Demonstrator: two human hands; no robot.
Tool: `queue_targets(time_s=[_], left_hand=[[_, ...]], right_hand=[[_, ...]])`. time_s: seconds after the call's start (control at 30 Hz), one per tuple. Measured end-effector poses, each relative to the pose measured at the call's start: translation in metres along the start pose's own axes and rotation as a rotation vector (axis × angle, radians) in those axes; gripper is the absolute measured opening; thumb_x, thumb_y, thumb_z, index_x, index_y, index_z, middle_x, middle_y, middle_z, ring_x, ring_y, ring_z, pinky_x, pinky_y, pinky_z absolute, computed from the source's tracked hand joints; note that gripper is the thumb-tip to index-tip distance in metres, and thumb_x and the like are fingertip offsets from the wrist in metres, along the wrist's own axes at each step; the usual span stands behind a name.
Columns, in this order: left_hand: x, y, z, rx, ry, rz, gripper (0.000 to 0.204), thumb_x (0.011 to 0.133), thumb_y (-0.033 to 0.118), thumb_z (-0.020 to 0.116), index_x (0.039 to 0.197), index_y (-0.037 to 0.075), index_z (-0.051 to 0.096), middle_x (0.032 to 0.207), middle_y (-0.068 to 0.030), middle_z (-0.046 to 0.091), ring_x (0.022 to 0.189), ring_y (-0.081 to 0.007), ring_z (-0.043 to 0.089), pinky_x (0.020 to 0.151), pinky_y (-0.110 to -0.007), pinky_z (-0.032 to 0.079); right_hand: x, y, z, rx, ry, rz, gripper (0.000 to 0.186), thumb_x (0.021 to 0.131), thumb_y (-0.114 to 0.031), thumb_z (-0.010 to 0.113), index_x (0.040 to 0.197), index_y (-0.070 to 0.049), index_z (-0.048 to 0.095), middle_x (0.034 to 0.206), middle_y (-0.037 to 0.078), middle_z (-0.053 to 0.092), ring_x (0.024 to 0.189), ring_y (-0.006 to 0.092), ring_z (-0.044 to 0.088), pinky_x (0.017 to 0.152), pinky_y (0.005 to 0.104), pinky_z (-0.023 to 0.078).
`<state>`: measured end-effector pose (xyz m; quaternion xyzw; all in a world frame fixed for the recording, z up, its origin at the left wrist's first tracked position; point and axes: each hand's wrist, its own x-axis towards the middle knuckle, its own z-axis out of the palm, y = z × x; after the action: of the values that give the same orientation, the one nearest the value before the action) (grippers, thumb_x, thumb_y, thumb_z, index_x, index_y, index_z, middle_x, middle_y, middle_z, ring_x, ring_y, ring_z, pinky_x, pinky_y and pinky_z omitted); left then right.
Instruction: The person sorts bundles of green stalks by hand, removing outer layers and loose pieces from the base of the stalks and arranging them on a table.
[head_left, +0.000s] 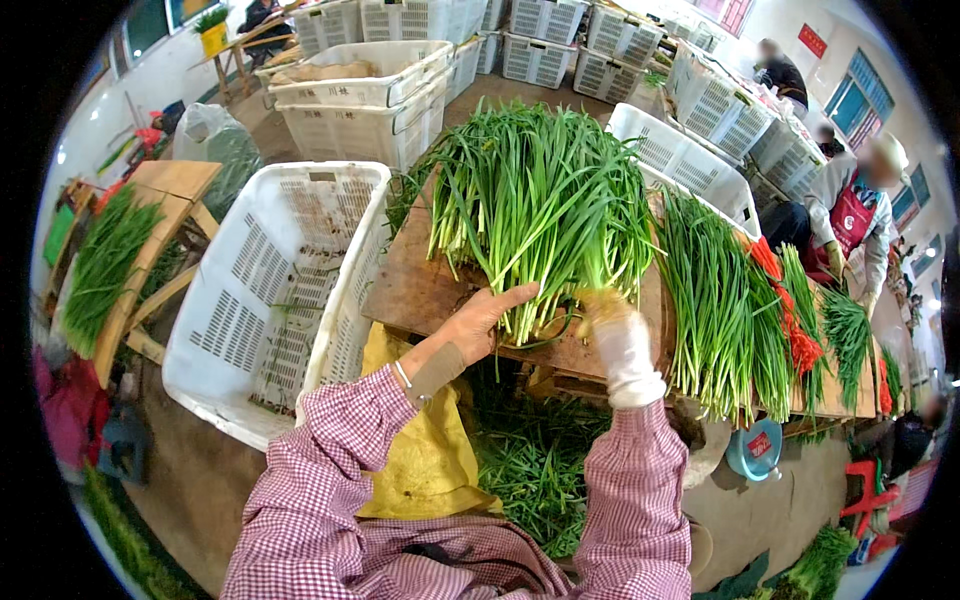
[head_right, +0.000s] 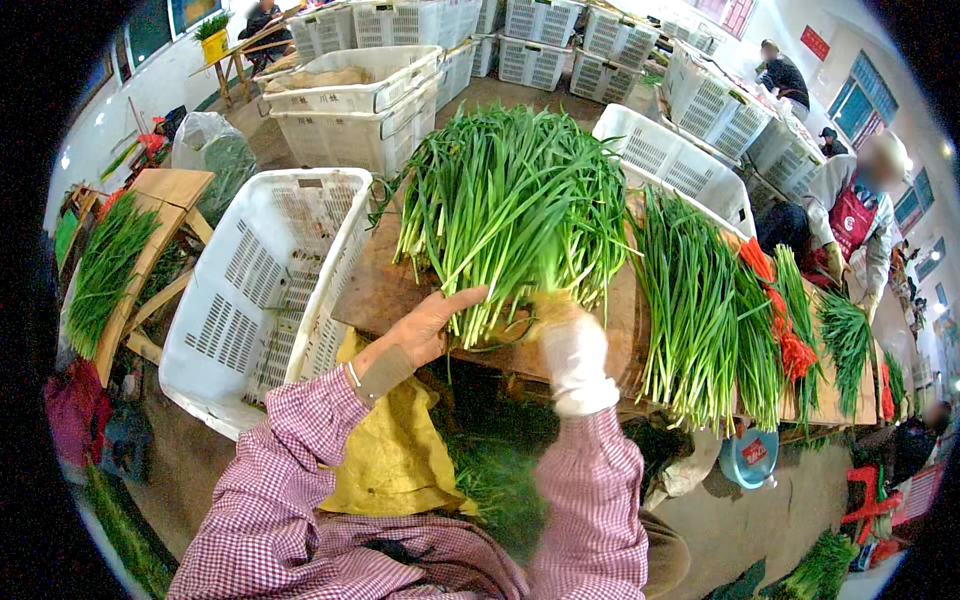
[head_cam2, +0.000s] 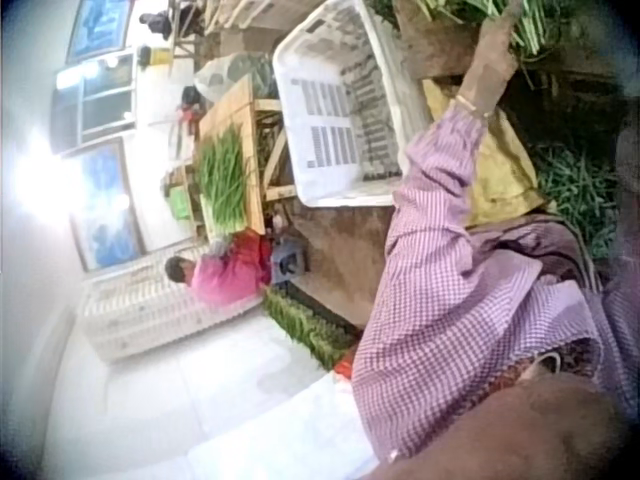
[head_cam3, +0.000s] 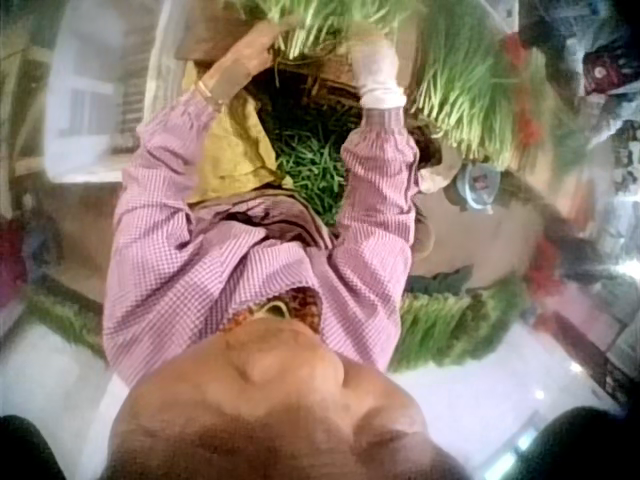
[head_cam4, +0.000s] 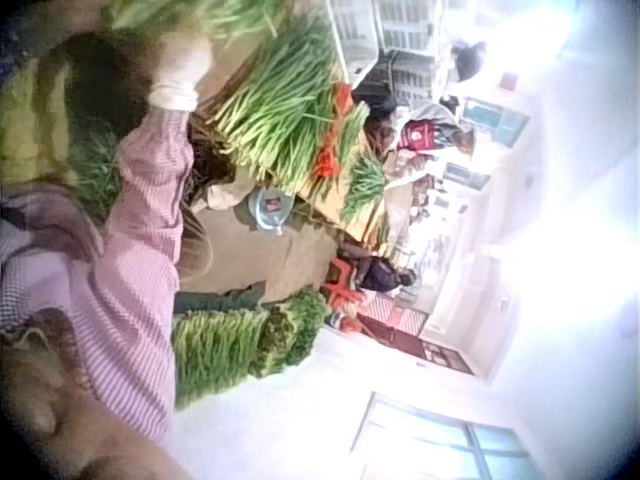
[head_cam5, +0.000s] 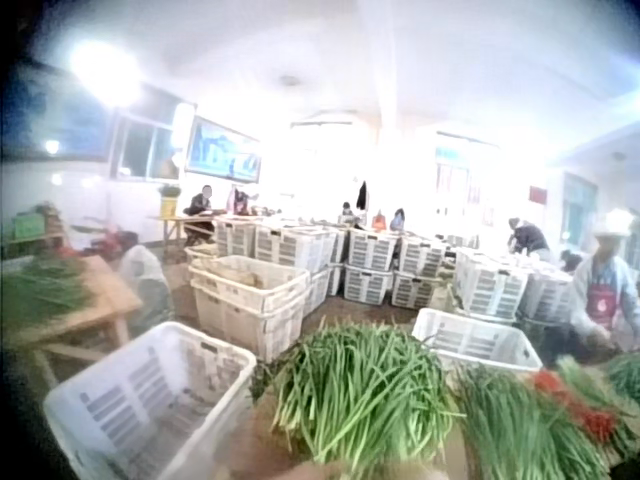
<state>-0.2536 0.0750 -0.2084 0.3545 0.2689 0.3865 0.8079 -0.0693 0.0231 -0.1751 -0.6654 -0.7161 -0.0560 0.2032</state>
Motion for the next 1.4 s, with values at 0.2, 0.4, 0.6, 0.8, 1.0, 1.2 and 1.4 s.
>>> queue_targets(time_s=[0.2,0.4,0.6,0.8,1.0,1.2,1.4], left_hand=[[-0.016,0.003,0.020,0.335,-0.041,0.030,0.054,0.070,0.044,0.065,0.109,0.009,0.053,0.115,-0.0070,0.049,0.110,-0.0181,0.040,0.095,-0.035,0.026],[-0.020,0.009,0.017,0.203,-0.026,0.080,0.030,0.078,0.025,0.060,0.096,0.001,0.056,0.085,-0.0075,0.061,0.079,-0.0142,0.057,0.071,-0.026,0.046],[-0.005,-0.014,0.010,0.385,-0.041,0.164,0.041,0.081,0.024,0.055,0.113,0.001,0.046,0.103,-0.0101,0.055,0.091,-0.0186,0.053,0.083,-0.032,0.043],[-0.020,-0.011,0.023,0.353,0.100,0.179,0.043,0.081,0.021,0.056,0.117,0.003,0.042,0.111,-0.0089,0.051,0.095,-0.0190,0.053,0.079,-0.033,0.047],[-0.034,0.006,0.018,-0.017,0.086,-0.086,0.033,0.083,0.022,0.053,0.110,0.005,0.046,0.096,-0.0044,0.055,0.085,-0.0143,0.056,0.067,-0.028,0.050],[-0.017,-0.002,0.017,-0.293,-0.043,-0.144,0.038,0.079,0.031,0.061,0.105,0.005,0.051,0.100,-0.0058,0.057,0.084,-0.0143,0.058,0.072,-0.030,0.051],[-0.022,0.010,0.018,-0.247,-0.021,-0.121,0.039,0.079,0.025,0.061,0.110,0.004,0.050,0.099,-0.0086,0.058,0.084,-0.0167,0.059,0.068,-0.030,0.054]], right_hand=[[-0.027,-0.068,0.022,-0.009,0.078,0.027,0.020,0.077,-0.013,0.050,0.094,-0.005,0.052,0.058,0.007,0.057,0.049,0.0227,0.057,0.043,0.0318,0.046],[-0.026,-0.057,-0.043,0.456,-0.453,-0.009,0.028,0.082,-0.027,0.055,0.100,-0.006,0.056,0.073,0.006,0.063,0.064,0.0139,0.060,0.057,0.0224,0.049],[0.023,-0.076,-0.052,0.256,0.218,-0.346,0.035,0.070,0.000,0.060,0.103,-0.013,0.058,0.103,0.008,0.057,0.074,0.0190,0.059,0.068,0.0274,0.050],[0.046,-0.071,-0.016,0.116,-0.028,-0.439,0.018,0.074,-0.013,0.056,0.090,-0.007,0.061,0.095,0.011,0.058,0.080,0.0250,0.059,0.068,0.0316,0.048],[0.026,-0.051,-0.030,0.430,0.246,-0.588,0.014,0.069,-0.011,0.058,0.081,-0.005,0.058,0.091,0.010,0.057,0.081,0.0285,0.055,0.070,0.0357,0.046],[-0.009,-0.052,-0.004,0.298,0.270,-0.407,0.016,0.069,-0.013,0.062,0.084,-0.009,0.059,0.090,0.003,0.058,0.088,0.0213,0.053,0.085,0.0366,0.038],[-0.015,-0.042,-0.036,0.230,0.093,-0.526,0.018,0.072,-0.022,0.059,0.089,-0.021,0.062,0.105,-0.005,0.058,0.105,0.0144,0.048,0.096,0.0403,0.026]])
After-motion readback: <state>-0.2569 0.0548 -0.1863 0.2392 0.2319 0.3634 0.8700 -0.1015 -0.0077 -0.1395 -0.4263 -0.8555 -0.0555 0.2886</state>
